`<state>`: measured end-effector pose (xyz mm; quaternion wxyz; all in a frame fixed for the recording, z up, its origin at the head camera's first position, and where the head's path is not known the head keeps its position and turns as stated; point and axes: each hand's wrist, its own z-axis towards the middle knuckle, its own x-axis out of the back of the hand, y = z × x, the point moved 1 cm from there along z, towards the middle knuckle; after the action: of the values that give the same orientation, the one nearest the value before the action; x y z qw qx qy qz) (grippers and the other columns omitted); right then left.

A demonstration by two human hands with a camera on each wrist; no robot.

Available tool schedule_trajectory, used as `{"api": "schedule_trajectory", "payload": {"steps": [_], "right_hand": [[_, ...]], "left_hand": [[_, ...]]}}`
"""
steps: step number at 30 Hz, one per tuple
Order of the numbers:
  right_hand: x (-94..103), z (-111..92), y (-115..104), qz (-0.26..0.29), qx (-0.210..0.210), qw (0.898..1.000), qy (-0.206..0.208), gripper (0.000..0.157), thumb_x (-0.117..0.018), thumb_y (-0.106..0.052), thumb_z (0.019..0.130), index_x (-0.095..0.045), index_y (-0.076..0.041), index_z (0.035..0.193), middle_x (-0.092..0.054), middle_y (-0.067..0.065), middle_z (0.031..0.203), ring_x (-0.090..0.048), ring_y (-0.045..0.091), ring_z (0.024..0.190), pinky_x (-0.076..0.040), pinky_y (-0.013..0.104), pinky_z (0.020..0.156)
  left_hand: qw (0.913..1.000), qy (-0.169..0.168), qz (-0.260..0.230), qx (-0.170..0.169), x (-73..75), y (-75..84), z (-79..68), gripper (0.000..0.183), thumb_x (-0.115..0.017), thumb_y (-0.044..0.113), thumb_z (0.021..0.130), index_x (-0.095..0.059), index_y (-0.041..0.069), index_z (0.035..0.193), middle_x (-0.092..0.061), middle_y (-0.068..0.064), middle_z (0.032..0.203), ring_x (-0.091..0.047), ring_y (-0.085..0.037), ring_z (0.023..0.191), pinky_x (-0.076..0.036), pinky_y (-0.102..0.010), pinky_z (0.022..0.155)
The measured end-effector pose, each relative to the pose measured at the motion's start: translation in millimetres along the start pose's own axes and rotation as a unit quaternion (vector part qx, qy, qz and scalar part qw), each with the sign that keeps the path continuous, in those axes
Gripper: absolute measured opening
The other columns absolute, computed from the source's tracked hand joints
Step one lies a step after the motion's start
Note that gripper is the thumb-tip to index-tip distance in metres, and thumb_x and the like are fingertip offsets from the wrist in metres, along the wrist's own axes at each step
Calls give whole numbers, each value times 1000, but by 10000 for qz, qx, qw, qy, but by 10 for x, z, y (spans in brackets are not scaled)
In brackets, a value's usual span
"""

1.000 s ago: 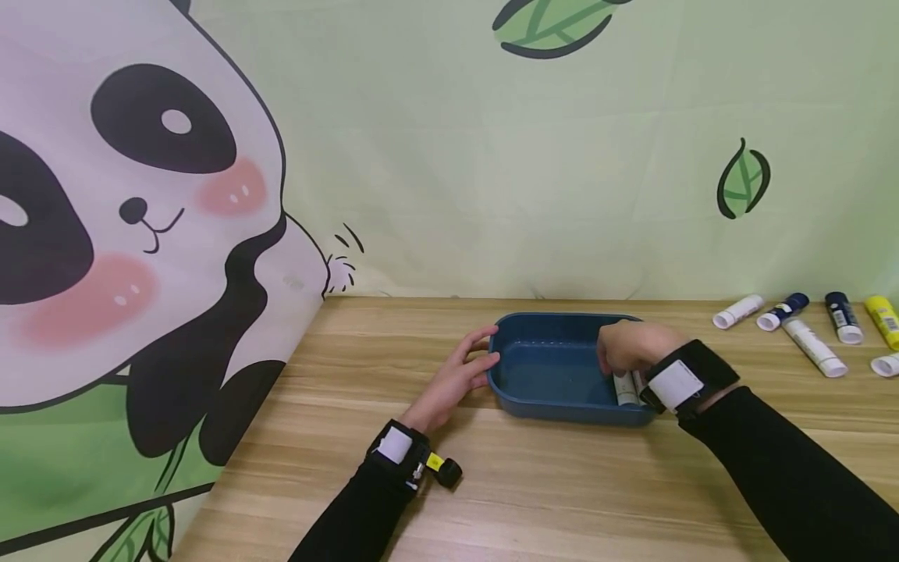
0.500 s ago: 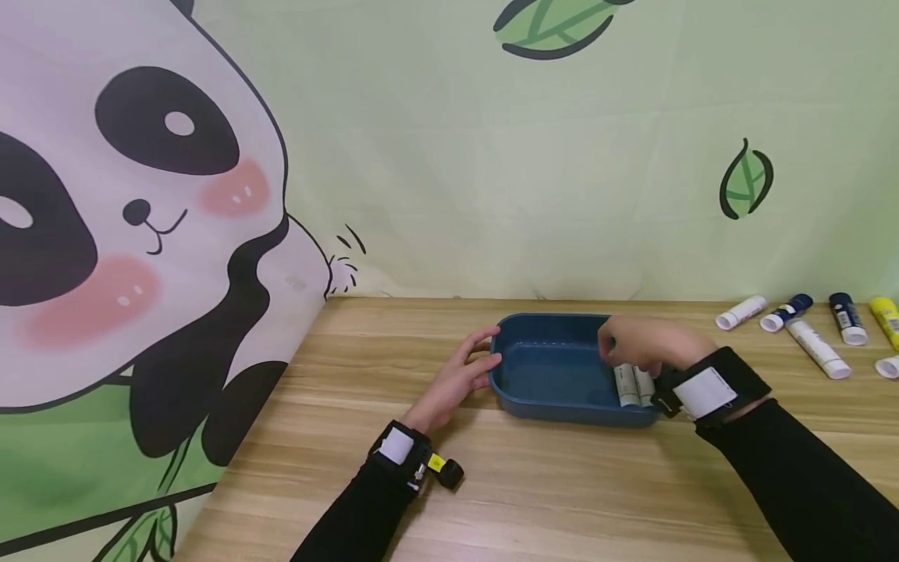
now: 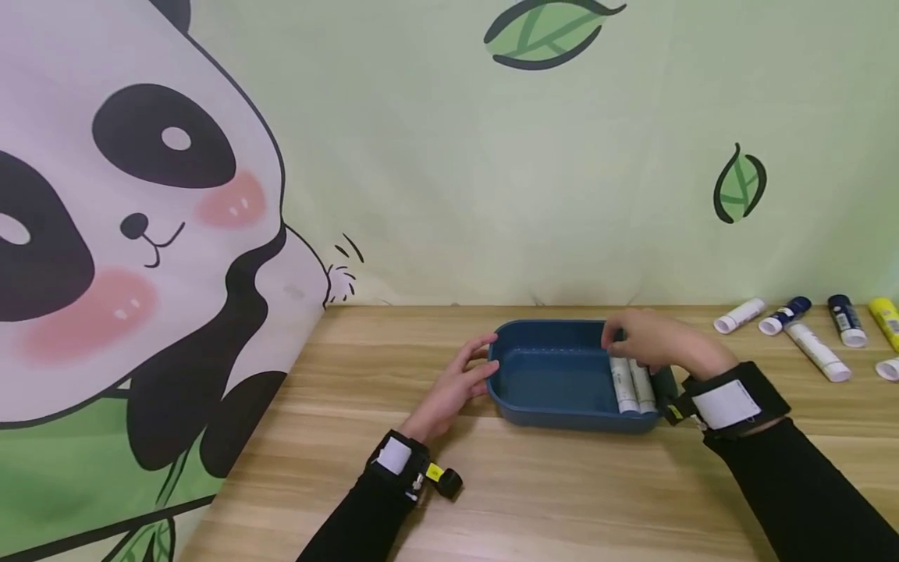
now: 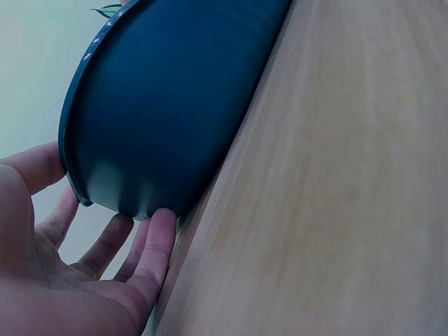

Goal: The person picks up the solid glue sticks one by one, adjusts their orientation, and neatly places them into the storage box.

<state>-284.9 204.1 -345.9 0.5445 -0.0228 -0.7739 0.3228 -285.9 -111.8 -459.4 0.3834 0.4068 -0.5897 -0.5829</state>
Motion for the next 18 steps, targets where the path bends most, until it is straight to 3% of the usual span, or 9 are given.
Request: {"api": "schedule_trajectory", "payload": {"steps": [11, 18], "right_hand": [[7, -45, 126, 78, 463, 9972, 587, 13, -61, -2, 98, -67, 2, 109, -64, 8, 88, -54, 18, 71, -46, 34, 62], [42, -75, 101, 31, 502, 9965, 664, 13, -61, -3, 98, -68, 1, 109, -64, 8, 88, -55, 18, 73, -46, 34, 63]], "left_hand": [[10000, -25, -18, -5, -13, -12, -7, 53, -59, 24, 108, -43, 22, 158, -35, -13, 155, -49, -27, 131, -49, -37, 103], [10000, -18, -31, -16, -15, -14, -7, 53, -58, 24, 108, -42, 21, 158, -34, -14, 154, -49, -28, 129, -50, -35, 101]]}}
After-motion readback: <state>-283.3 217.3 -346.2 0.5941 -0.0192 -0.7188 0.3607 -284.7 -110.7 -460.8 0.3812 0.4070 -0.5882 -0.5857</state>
